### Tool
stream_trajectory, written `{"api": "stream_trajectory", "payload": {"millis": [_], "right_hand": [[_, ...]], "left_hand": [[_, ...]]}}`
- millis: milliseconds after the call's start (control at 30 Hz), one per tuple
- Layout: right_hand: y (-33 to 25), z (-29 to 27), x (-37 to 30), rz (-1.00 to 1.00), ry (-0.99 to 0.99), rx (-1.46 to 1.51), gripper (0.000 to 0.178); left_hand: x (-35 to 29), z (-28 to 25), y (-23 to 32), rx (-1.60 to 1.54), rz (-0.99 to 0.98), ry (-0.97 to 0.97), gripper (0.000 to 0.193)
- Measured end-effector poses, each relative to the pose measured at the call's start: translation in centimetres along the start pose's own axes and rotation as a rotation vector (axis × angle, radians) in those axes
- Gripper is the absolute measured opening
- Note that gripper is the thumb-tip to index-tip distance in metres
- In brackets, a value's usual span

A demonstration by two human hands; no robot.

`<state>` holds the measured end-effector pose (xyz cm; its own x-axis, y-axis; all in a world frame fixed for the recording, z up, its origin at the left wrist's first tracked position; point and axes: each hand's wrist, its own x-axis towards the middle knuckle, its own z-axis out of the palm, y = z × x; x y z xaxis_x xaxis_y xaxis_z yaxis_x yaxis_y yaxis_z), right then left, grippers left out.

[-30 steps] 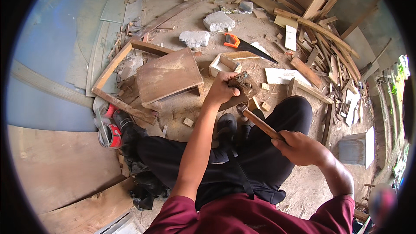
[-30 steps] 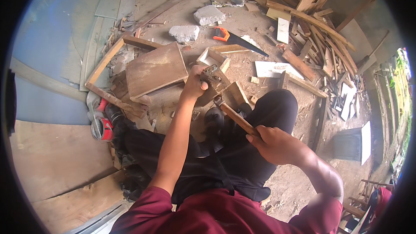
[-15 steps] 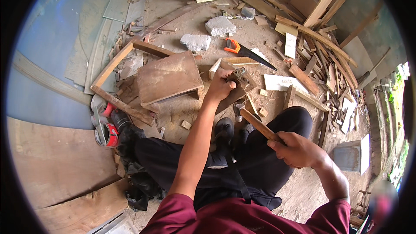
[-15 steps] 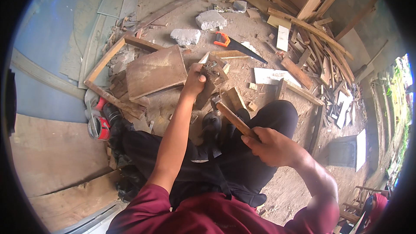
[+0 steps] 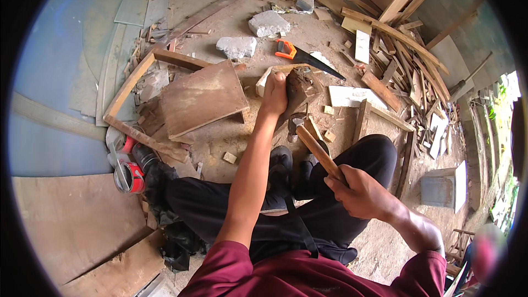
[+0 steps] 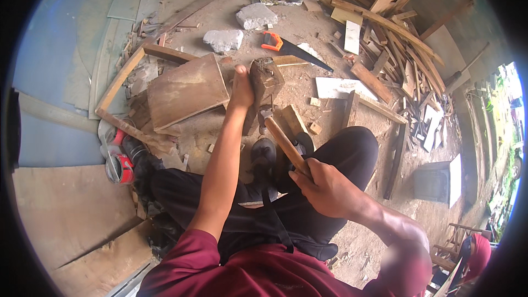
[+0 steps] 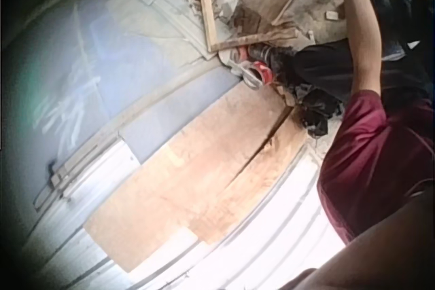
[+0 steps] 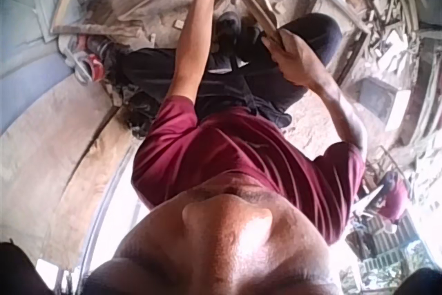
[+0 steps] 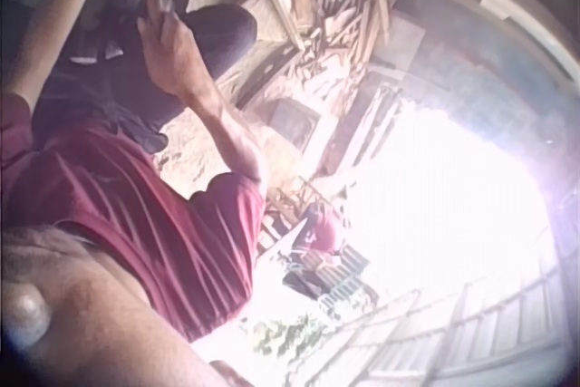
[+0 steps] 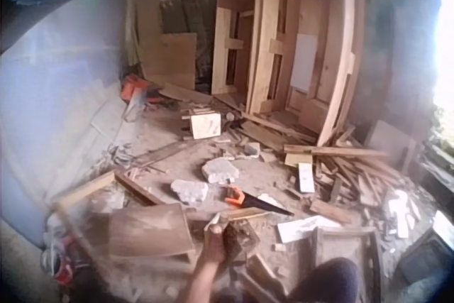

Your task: The person sits on the floor and uses a hammer to break a piece of wood into smaller pieces. They repeatedly strike the wood, reposition it, and handle the resulting fragments.

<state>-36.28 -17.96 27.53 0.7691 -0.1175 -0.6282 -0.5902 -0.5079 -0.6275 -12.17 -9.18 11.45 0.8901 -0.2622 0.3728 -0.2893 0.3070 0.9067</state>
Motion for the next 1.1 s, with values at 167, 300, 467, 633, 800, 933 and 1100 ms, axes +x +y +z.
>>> {"api": "stream_trajectory", "payload": {"millis": [167, 300, 467, 633, 800, 933, 1100], "right_hand": [[1.4, 1.0, 0.5, -0.142, 0.095, -0.043, 0.040], [2.3, 1.7, 1.0, -0.149, 0.133, -0.052, 0.037], [3.2, 2.2, 0.4, -0.133, 0.195, -0.060, 0.042], [5.0, 2.2, -0.5, -0.071, 0.207, -0.037, 0.043], [5.6, -0.4, -0.7, -0.056, 0.085, -0.046, 0.045], [4.1, -2.1, 0.2, -0.004, 0.016, -0.113, 0.040], [-0.6, -3.1, 2.2, -0.007, -0.018, -0.339, 0.043]], "left_hand": [[0.8, 0.7, -1.5, -0.014, -0.091, -0.018, 0.079], [1.8, 1.0, -2.8, -0.105, -0.173, -0.078, 0.086], [2.0, 2.1, -2.3, -0.028, -0.196, -0.165, 0.092], [1.0, 4.2, -1.8, 0.086, -0.290, -0.185, 0.097], [1.8, 3.2, -1.6, 0.147, -0.203, -0.167, 0.097], [1.3, 2.0, 0.0, 0.114, -0.157, -0.048, 0.088], [2.7, -2.2, 0.5, -0.127, -0.222, -0.085, 0.085]]}}
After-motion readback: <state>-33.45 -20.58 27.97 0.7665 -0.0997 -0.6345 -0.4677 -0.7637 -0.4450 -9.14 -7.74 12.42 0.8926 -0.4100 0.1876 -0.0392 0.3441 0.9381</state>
